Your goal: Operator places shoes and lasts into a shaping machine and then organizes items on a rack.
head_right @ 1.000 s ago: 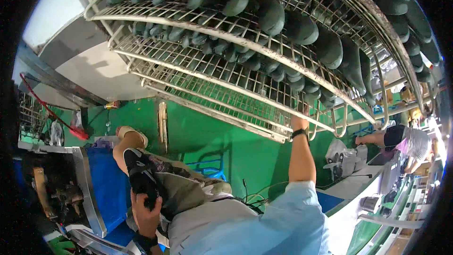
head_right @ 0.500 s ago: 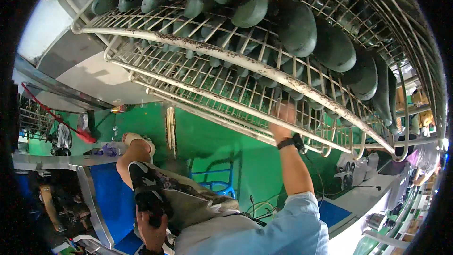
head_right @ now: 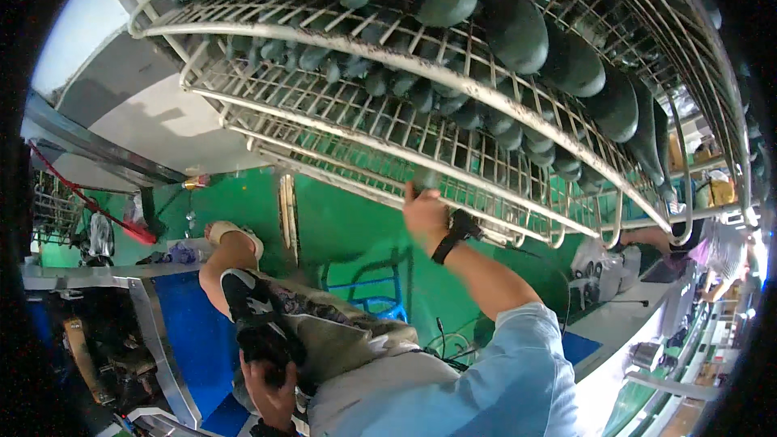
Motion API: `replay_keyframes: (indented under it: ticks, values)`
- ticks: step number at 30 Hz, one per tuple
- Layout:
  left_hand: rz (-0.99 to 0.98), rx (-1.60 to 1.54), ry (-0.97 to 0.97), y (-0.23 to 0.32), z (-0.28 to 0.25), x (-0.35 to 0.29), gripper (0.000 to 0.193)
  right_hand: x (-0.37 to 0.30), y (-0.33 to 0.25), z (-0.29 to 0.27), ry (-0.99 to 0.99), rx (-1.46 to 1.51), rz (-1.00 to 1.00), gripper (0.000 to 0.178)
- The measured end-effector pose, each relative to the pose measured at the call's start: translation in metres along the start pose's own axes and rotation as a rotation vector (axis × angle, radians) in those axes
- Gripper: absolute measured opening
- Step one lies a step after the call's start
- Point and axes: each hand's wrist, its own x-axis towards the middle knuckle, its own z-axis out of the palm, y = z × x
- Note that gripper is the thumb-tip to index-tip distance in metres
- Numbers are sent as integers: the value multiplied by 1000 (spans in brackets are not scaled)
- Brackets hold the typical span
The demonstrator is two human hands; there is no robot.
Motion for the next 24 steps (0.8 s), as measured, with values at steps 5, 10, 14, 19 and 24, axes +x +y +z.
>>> replay_keyframes:
  ticks: [5, 10, 14, 19, 24]
  values:
    - [9, -141, -61, -9, -2, 12, 39, -51, -25, -46, -116, 67, -17, 55]
    - [17, -173, -18, -15, 2, -1, 40, -51, -28, -50, -99, 75, -2, 59]
    - [31, -151, 5, -15, 4, -6, 41, -56, -28, -48, -154, 106, -23, 57]
    - [-29, -152, 34, -18, 4, -12, 36, -42, -28, -37, 43, 9, 104, 55]
    - [-93, -123, -34, -19, 1, -12, 35, 34, 48, 42, 79, 143, 155, 40]
